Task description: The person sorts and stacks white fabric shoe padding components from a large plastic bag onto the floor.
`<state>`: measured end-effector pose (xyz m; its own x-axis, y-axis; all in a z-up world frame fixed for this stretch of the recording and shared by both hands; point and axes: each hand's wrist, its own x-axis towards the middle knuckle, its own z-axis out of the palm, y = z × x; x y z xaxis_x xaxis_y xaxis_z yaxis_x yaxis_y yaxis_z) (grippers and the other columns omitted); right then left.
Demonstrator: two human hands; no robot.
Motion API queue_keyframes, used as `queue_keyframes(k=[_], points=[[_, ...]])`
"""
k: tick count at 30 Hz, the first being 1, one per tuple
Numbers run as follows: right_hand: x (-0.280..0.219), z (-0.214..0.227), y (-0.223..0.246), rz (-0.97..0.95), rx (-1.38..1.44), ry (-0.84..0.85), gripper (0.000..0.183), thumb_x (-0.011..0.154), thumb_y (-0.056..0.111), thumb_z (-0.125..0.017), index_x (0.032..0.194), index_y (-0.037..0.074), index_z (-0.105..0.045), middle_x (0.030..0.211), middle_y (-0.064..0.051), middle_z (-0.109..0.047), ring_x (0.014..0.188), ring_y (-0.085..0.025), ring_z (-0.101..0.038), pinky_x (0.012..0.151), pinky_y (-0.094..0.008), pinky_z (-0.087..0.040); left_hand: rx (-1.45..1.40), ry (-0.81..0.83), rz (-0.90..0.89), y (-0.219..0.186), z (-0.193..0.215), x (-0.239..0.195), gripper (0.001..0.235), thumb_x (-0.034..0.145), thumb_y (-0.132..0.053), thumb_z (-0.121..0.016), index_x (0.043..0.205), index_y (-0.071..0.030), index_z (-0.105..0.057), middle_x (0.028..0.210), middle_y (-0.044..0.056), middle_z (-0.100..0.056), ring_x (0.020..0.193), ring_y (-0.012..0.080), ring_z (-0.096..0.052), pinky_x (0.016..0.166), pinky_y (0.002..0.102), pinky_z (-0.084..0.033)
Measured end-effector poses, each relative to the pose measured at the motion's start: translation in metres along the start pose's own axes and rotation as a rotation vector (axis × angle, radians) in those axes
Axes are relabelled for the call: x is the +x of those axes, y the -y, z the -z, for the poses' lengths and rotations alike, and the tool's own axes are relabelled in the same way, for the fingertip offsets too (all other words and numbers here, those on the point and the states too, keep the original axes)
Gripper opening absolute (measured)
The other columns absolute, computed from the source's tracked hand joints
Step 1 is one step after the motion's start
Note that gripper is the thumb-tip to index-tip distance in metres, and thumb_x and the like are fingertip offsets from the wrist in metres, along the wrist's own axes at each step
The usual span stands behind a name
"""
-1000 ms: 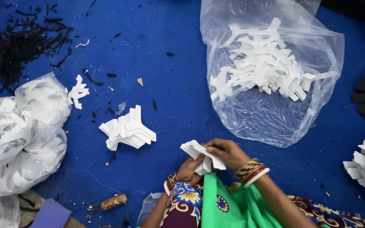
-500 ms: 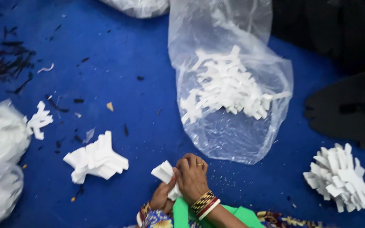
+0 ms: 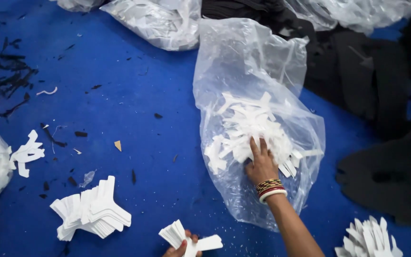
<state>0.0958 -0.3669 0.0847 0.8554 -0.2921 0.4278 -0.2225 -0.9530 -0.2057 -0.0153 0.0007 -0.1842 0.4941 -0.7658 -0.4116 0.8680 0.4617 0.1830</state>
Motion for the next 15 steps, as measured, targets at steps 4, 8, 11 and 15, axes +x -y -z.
queue_keyframes(k=[4,8,11,15], points=[[0.021,-0.044,-0.030,-0.310,-0.131,0.673,0.064,0.089,0.018,-0.061,0.151,0.021,-0.048,0.151,-0.016,-0.049,0.126,-0.038,-0.060,0.103,-0.051,-0.051,-0.131,0.130,-0.256,0.002,-0.014,-0.006,0.041,0.097,-0.010,-0.051,0.135,-0.022,-0.042,0.117,0.014,-0.054,0.112,0.0283,-0.060,0.097,0.054,-0.059],[0.025,-0.075,-0.061,0.209,-0.326,0.041,0.056,0.087,0.010,-0.055,0.142,0.017,-0.055,0.128,-0.027,-0.067,0.113,-0.042,-0.067,0.094,-0.048,-0.057,-0.010,-0.086,-0.105,-0.006,-0.036,-0.016,0.043,0.093,-0.009,-0.053,0.133,-0.023,-0.043,0.108,0.013,-0.055,0.106,0.0227,-0.062,0.095,0.055,-0.060],[0.032,-0.071,-0.058,-0.058,-0.165,0.386,0.042,0.104,0.013,-0.047,0.145,0.013,-0.055,0.113,-0.028,-0.068,0.095,-0.043,-0.070,0.081,-0.051,-0.057,-0.042,-0.138,0.004,-0.010,-0.038,-0.019,0.036,0.095,-0.007,-0.049,0.129,-0.017,-0.042,0.113,0.015,-0.055,0.107,0.0260,-0.064,0.101,0.052,-0.062],[0.005,-0.001,-0.011,-0.072,-0.435,0.519,0.043,0.097,0.010,-0.052,0.138,0.018,-0.062,0.114,-0.014,-0.071,0.104,-0.035,-0.070,0.082,-0.048,-0.059,0.090,0.008,0.021,-0.028,-0.072,-0.035,0.033,0.099,-0.013,-0.048,0.131,-0.015,-0.042,0.119,0.015,-0.057,0.097,0.0313,-0.067,0.088,0.049,-0.063]])
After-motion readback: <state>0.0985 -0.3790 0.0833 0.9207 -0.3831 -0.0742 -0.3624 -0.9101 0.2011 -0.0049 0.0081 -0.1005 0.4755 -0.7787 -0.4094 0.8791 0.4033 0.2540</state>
